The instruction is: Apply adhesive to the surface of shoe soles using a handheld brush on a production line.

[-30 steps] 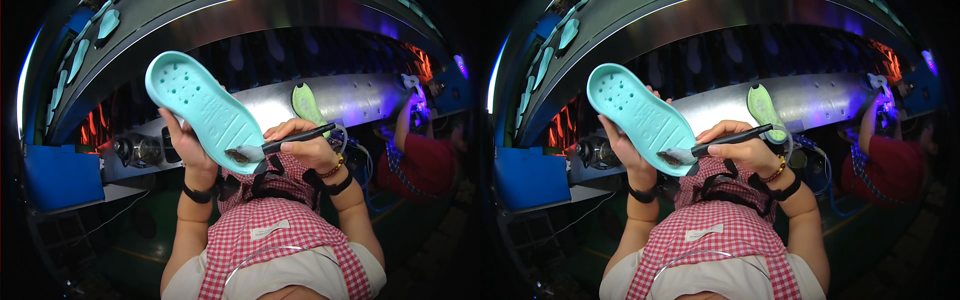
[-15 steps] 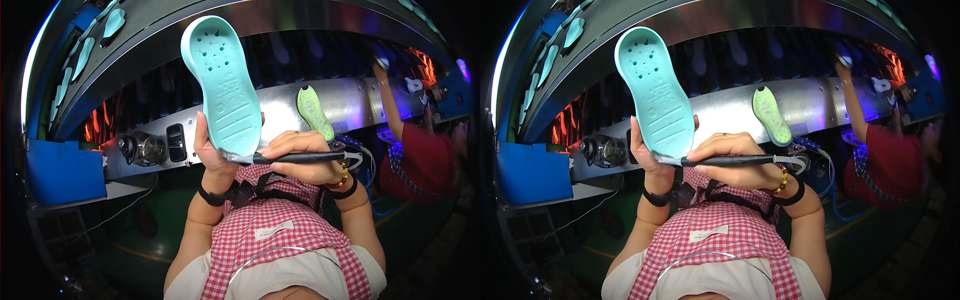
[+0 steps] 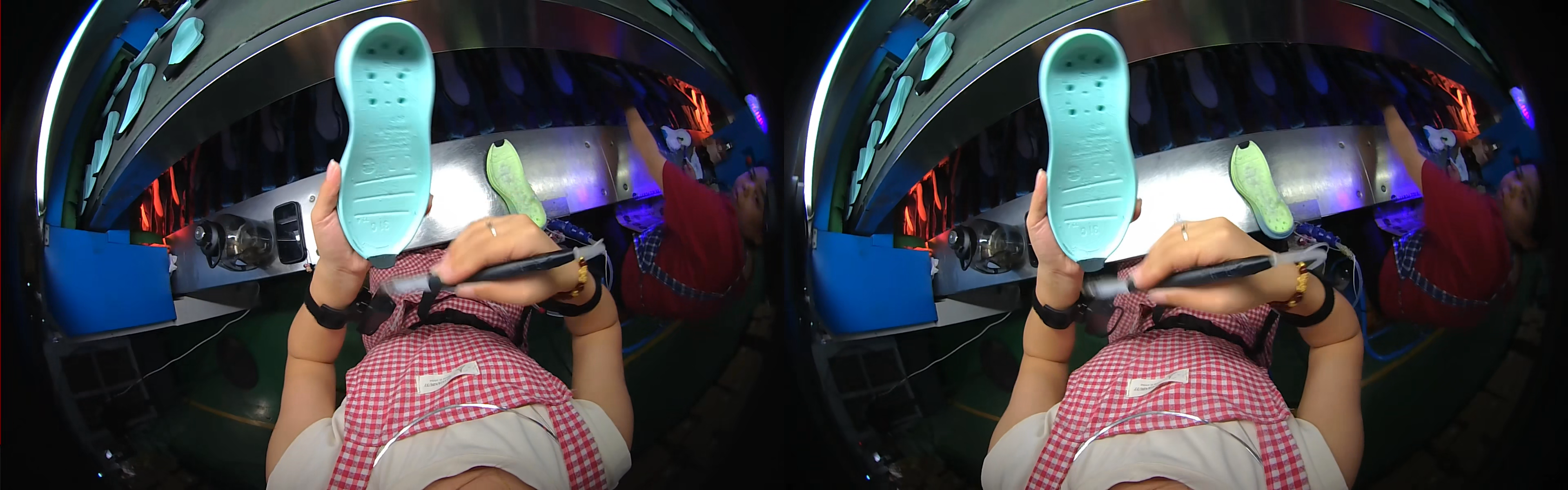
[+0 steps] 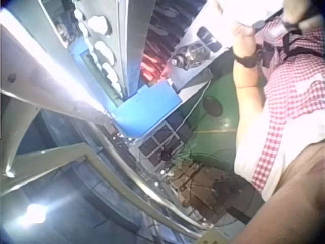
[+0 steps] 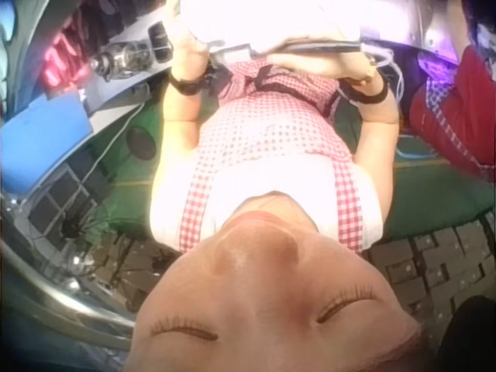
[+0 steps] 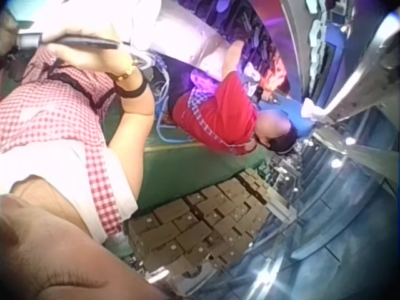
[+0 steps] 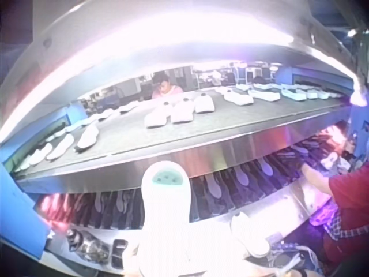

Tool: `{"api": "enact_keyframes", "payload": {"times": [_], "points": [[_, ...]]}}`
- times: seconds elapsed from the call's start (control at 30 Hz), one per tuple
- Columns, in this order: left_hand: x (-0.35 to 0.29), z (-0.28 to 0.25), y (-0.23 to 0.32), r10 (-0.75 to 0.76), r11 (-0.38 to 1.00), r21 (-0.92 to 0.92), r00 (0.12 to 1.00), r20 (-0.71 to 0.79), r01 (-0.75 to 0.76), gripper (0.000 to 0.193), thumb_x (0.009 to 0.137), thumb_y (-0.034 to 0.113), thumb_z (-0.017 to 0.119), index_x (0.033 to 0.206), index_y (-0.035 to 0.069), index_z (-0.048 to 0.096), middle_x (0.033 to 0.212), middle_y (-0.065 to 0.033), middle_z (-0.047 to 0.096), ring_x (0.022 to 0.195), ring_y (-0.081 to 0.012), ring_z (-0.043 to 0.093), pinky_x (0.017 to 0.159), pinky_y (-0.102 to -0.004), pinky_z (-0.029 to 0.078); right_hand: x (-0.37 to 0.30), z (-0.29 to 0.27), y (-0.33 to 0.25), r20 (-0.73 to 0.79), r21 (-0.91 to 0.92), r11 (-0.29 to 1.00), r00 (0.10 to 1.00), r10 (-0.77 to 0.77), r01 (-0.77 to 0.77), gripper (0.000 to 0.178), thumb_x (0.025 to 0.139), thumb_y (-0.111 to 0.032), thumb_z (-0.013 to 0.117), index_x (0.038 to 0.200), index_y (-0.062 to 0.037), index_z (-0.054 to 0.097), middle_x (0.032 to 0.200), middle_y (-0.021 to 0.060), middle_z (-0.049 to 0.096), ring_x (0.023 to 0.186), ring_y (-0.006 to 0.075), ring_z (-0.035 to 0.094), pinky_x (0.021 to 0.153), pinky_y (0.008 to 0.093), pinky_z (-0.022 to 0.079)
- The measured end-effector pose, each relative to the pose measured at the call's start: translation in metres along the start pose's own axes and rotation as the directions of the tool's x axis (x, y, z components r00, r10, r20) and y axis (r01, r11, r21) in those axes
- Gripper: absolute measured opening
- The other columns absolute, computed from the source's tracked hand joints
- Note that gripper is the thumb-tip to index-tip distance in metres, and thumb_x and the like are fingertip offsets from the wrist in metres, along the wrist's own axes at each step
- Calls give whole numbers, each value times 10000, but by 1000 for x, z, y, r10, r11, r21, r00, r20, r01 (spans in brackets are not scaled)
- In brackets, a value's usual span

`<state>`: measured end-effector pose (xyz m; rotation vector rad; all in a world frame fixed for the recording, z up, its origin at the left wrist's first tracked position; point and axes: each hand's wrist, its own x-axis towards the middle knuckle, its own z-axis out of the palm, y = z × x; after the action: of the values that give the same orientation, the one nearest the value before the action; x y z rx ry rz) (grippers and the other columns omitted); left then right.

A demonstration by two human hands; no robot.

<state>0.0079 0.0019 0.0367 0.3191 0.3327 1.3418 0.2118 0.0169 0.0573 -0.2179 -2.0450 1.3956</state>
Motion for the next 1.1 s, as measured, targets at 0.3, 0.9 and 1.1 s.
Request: {"api": "enact_keyframes", "payload": {"times": [0.3,0.9,1.1], "points": [[2,-12,10,-416,828,335,893,-171,450,414,876,264,450,1151,-46,457,1035,-175,570,889,-219,603,769,-324,504,9,-36,-5,357,-196,980,927,115,-46,184,696,-4,637,879,-15,628,935,127,637,870,254,620,737,333,497],[-9,-19,5,-333,743,471,873,-356,476,422,854,271,519,1114,-60,497,961,-124,594,801,-138,607,686,-240,505,-17,-56,1,303,-353,933,936,178,-63,217,716,-39,590,933,-42,594,948,113,620,886,262,595,767,330,470],[-17,-27,12,-265,783,463,896,-356,415,401,865,244,495,1132,-55,477,1005,-159,586,830,-175,616,727,-261,511,-28,-56,17,233,-345,929,946,225,-135,223,748,-33,591,965,17,583,934,148,621,859,256,609,769,321,478]]}}
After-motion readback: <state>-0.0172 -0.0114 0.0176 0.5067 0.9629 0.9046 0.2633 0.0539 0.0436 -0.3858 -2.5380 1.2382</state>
